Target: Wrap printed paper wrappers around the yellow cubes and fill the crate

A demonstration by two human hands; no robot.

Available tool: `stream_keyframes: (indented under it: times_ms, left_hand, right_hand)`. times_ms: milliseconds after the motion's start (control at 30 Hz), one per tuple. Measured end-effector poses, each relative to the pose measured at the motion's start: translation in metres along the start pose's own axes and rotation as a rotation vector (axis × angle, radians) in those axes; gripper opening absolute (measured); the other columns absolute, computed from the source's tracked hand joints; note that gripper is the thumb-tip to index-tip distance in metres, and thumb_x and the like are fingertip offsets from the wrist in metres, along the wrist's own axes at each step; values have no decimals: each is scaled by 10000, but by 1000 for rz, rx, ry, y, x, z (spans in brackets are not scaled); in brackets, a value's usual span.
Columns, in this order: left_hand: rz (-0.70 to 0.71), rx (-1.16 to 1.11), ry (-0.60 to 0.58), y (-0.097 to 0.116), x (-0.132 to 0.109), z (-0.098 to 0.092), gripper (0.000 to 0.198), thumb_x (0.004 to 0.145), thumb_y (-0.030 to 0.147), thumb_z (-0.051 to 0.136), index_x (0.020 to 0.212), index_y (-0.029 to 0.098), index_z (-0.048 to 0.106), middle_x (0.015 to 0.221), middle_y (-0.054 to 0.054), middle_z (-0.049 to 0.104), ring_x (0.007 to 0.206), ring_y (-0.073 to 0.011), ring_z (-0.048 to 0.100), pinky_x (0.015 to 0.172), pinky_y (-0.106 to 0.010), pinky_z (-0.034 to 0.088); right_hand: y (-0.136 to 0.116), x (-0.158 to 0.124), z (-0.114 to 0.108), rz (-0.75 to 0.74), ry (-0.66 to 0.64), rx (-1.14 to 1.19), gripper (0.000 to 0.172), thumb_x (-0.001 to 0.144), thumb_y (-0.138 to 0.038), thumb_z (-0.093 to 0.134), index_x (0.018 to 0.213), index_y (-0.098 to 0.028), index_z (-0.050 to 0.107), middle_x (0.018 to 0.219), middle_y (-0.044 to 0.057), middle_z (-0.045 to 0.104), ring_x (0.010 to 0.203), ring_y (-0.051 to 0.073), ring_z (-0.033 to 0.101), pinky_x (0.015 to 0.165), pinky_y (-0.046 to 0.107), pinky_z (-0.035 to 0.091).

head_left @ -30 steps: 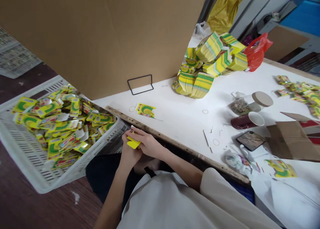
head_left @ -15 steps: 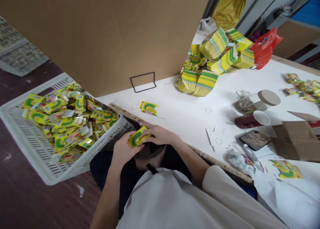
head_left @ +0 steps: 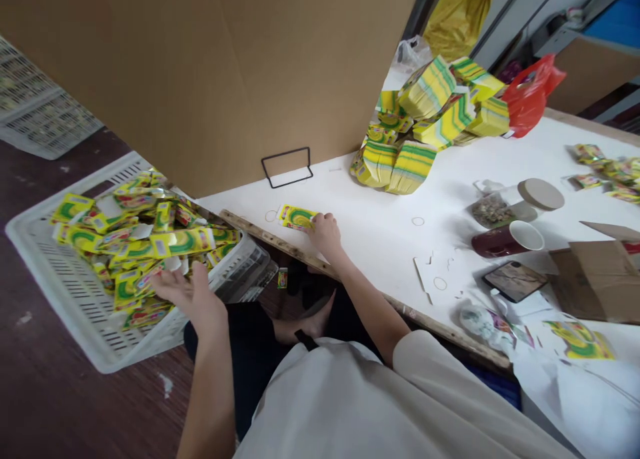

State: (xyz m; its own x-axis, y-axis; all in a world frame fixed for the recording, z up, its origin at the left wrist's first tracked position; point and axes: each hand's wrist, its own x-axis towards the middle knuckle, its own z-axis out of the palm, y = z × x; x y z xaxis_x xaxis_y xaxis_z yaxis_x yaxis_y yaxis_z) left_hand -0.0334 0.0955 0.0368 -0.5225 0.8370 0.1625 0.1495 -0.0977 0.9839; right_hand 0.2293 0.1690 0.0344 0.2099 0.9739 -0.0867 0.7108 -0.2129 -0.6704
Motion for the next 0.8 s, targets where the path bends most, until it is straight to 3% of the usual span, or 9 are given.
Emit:
stream_keyframes:
  times_ms: [100,167,333,467,567,633,700,800]
  left_hand:
    - [-45,-37,125,-10,-16,8,916,754,535,796,1467,277,283,1559,-160,360,1439,-260,442,1196,-430,389]
    - [-94,-66,70,-16,-31,16,869,742,537,811,1434,263,363,1461,-155,482,1324,-257,557,1134,-437,458]
    - [-187,-124,-160,-19,-52,31,699,772,534,799,1333,229,514,1342,-148,596,1196,-237,633,1048,-408,517]
    - [-271,-228,-335,-17,-54,42,793,672,631,829,1294,221,556,1348,-180,593,1209,-294,625,999,-435,538]
    - [-270,-382,-361,-2,-54,52,845,633,749,773,1288,254,572,1388,-171,568,1271,-326,580,990,-457,536]
    - [-249,-502,-325,14,-54,58,817,648,821,699,1228,254,607,1301,-146,618,1240,-315,592,1000,-450,529]
    - [-236,-593,-232,31,-54,61,722,723,850,595,1100,236,637,1052,-104,667,1047,-270,654,930,-409,554]
    - [-266,-684,-62,42,-53,61,553,790,769,617,887,225,587,723,8,519,673,-146,566,698,-275,537]
  right_hand:
    - [5,9,9,18,17,-40,261,819,-170,761,1009,-128,588,1155,236,599,1129,344,570,946,484,470]
    - [6,8,14,1,23,-36,262,823,-167,752,1009,-147,567,1155,216,608,1126,321,566,949,458,469]
    - [3,1,10,-31,15,41,250,833,-71,660,1009,-176,518,1035,130,657,1010,257,613,904,396,473]
    - [-7,-12,-5,-75,-31,201,240,879,-112,595,1071,-196,477,996,65,658,832,176,620,799,337,487]
    - [-21,-36,-7,-185,-172,330,254,839,-153,663,1023,-212,497,902,-1,648,725,126,602,713,277,494]
    - [-31,-59,0,-267,-378,447,295,772,-158,732,954,-217,507,816,-41,625,673,109,589,659,251,492]
    - [-38,-83,11,-304,-635,694,342,763,-234,771,945,-222,482,809,-45,605,688,112,591,646,249,494]
    - [-43,-108,23,-260,-750,922,499,744,-424,820,1001,-233,437,827,-40,582,736,130,593,638,252,482]
